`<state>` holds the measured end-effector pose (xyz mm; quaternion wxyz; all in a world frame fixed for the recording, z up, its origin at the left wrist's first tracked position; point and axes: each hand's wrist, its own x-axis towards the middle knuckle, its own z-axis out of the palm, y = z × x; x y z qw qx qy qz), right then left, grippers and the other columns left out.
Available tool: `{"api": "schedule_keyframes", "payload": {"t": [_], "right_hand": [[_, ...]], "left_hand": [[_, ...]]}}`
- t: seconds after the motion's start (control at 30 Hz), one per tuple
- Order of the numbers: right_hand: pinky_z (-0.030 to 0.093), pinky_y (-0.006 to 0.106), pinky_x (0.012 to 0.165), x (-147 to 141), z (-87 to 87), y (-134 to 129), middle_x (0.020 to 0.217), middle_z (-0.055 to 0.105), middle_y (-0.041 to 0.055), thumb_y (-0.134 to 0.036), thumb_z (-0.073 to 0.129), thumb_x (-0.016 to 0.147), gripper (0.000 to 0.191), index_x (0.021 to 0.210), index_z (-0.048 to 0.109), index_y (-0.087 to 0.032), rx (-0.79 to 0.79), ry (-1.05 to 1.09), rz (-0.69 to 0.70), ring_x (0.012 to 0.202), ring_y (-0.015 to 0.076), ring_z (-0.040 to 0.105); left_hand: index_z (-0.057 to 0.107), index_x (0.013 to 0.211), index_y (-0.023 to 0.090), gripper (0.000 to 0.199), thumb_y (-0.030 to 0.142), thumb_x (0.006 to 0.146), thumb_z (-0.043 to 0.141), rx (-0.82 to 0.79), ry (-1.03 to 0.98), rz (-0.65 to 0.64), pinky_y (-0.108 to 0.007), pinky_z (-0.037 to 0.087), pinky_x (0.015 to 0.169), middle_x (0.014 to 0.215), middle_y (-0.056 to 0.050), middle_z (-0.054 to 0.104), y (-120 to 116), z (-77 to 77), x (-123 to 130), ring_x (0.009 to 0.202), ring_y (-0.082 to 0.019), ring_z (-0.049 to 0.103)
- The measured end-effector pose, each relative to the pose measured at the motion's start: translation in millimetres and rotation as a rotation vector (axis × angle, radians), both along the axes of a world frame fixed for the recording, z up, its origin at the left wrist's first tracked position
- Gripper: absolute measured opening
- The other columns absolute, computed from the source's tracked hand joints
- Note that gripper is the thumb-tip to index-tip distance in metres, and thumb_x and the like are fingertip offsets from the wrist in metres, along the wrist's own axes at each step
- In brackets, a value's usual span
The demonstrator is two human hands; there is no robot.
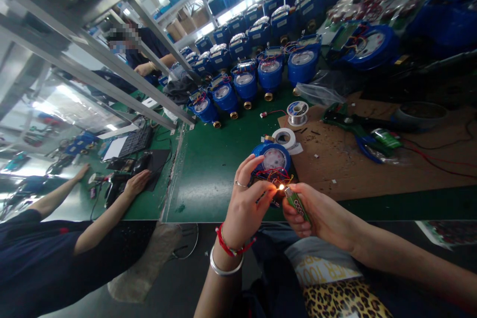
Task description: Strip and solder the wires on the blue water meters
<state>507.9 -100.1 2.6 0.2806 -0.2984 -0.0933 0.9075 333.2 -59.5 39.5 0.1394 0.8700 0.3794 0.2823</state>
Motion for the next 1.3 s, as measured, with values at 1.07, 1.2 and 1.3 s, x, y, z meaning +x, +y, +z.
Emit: {"api": "schedule_keyframes", "payload": {"t": [1.07, 1.2, 1.3], "right_hand": [[0.041, 0.045, 0.107, 55, -37.3, 18, 0.131, 0.054, 0.0123, -0.028, 0.055, 0.090, 0.031, 0.120, 0.056, -0.018, 1.432, -1.669, -0.373, 0.124, 0.0259, 0.049], [0.042, 0.044, 0.107, 31, -19.9, 18, 0.130, 0.055, 0.0084, -0.023, 0.057, 0.089, 0.021, 0.111, 0.058, -0.023, 1.556, -1.346, -0.440, 0.124, 0.0229, 0.050], [0.042, 0.048, 0.106, 22, -20.3, 22, 0.131, 0.054, 0.0094, -0.023, 0.058, 0.089, 0.021, 0.109, 0.057, -0.024, 1.544, -1.276, -0.536, 0.125, 0.0245, 0.048]], "left_hand": [[0.059, 0.105, 0.019, 0.020, 0.018, 0.086, 0.064, 0.035, 0.082, 0.021, -0.054, 0.040, 0.110, 0.140, -0.011, 0.048, -5, 9.8, 14, 0.141, -0.029, 0.033], [0.060, 0.107, 0.020, 0.021, 0.018, 0.087, 0.063, 0.074, 0.135, -0.011, -0.055, 0.040, 0.111, 0.141, -0.011, 0.046, 0, 12.9, 22, 0.142, -0.030, 0.030], [0.063, 0.097, 0.020, 0.011, 0.016, 0.087, 0.062, 0.097, 0.136, -0.026, -0.054, 0.041, 0.111, 0.140, -0.009, 0.048, 5, 13.0, 23, 0.142, -0.028, 0.031]]}}
